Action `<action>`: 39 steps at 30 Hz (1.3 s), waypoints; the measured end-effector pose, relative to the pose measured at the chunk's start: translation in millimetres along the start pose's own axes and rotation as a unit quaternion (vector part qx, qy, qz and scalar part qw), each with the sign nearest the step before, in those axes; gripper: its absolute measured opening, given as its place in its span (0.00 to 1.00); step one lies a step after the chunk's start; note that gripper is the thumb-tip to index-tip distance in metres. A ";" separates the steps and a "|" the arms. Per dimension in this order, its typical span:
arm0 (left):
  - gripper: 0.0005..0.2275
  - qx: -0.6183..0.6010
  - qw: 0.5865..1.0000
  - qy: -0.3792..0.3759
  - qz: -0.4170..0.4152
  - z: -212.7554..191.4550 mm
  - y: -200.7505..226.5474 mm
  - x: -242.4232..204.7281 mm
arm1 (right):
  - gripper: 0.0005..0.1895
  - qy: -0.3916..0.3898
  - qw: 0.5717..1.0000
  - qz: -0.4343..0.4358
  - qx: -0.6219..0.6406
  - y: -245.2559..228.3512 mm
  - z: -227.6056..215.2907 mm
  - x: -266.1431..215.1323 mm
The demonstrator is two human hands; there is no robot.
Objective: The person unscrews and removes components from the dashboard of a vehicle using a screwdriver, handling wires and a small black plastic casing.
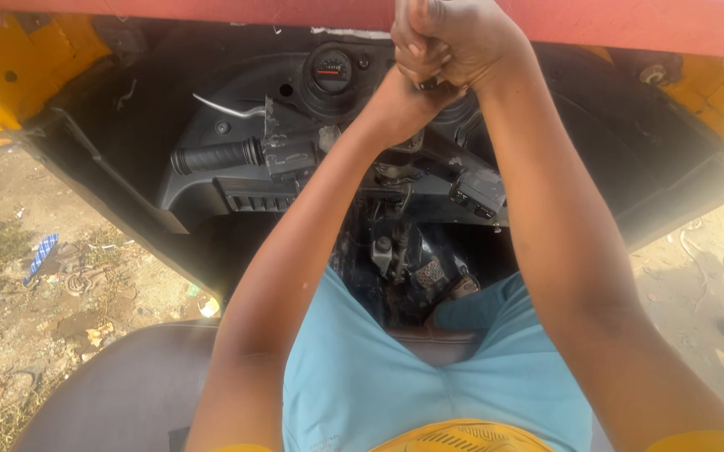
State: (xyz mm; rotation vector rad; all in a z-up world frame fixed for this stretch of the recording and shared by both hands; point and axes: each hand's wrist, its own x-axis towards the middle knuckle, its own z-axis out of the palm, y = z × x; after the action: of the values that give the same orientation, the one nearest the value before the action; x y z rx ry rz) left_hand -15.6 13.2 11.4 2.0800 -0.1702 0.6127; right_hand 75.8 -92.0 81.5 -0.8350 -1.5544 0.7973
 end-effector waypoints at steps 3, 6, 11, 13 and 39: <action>0.11 -0.166 0.984 -0.044 0.050 2.4 -4.6 6.7 | 0.26 0.003 0.998 -0.004 0.057 -8.5 3.9 -1.3; 0.12 -0.189 0.981 -0.003 -0.030 16.4 -14.3 13.7 | 0.22 0.181 0.983 0.020 -0.025 -10.3 11.3 4.1; 0.16 -0.010 0.999 0.040 -0.026 37.0 -41.3 -1.4 | 0.19 0.480 0.726 -0.144 -0.471 20.0 49.7 22.0; 0.14 -0.038 0.996 0.066 -0.048 39.6 -45.8 -25.2 | 0.21 0.492 0.733 -0.122 -0.454 23.5 61.4 25.1; 0.10 -0.155 0.986 -0.062 -0.003 -9.2 11.1 -22.0 | 0.19 0.123 0.983 -0.061 -0.119 -25.2 47.9 3.2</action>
State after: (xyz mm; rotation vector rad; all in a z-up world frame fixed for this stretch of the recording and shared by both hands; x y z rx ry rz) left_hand -41.8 12.1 13.1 1.8149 -0.3112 0.4216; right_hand 25.9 -104.5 98.4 -0.9617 -1.4796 0.4061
